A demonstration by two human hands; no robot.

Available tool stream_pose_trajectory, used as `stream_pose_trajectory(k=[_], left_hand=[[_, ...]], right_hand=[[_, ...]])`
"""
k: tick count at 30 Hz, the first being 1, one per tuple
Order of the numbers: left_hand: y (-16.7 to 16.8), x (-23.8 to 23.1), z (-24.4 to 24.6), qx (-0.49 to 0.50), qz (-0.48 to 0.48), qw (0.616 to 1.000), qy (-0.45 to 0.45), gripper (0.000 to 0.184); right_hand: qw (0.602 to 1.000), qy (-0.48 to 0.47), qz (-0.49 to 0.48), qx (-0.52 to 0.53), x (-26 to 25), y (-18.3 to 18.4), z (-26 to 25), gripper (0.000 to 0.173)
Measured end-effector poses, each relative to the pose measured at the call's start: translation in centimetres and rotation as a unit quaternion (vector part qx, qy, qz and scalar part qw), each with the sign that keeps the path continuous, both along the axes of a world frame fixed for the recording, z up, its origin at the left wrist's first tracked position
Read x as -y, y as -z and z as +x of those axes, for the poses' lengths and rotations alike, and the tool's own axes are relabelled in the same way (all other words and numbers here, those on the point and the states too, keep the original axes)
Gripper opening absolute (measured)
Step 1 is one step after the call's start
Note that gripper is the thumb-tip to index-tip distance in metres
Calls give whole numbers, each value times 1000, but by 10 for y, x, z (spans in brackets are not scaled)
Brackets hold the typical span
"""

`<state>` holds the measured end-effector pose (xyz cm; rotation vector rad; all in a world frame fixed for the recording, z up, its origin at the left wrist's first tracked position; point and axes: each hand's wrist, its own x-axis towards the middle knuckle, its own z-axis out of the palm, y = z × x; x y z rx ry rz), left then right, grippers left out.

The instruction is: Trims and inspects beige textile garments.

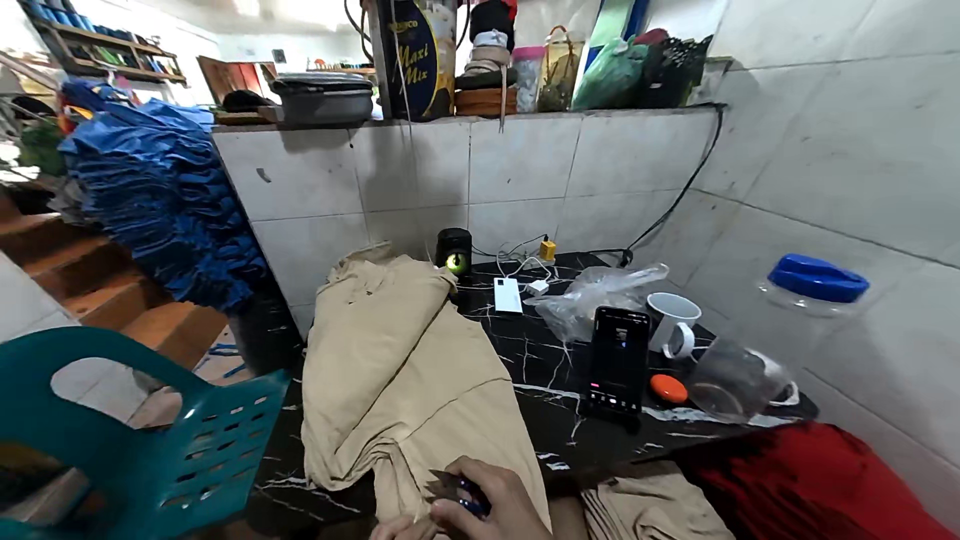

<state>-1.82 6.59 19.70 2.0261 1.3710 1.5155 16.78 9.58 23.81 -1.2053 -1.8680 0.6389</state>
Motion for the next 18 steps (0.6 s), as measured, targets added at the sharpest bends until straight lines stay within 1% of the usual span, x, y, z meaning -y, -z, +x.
stream_pose_trajectory(k=[2, 4, 7, 9, 10, 13, 15, 18], left_hand=[[-3, 2, -6, 44, 2, 999, 10, 8], [-7, 1, -10, 62, 1, 998, 12, 7], [-10, -1, -8, 27, -26, 999, 23, 13], [-11, -1, -2, -22, -38, 999, 20, 27], [-9, -1, 1, -42, -36, 998, 16, 27], [-2, -1, 4, -60, 10, 998, -3, 10], [-5, 0, 0, -58, 24, 998, -13, 9], [-10, -2, -8, -43, 8, 999, -7, 10]], right_hand=[[1000, -13, -6, 17, 3, -1, 3, 40], [999, -26, -11, 36, 6, -4, 5, 40], [1000, -25, -5, 18, 9, -2, 6, 40], [1000, -11, -10, -10, 9, 2, 4, 39], [1000, -3, -15, -15, 10, 3, 2, 40], [1000, 10, -22, 15, 12, 0, 0, 40], [999, 3, -15, 36, 14, -3, 1, 41], [999, -13, -2, 41, 14, -2, 4, 40]])
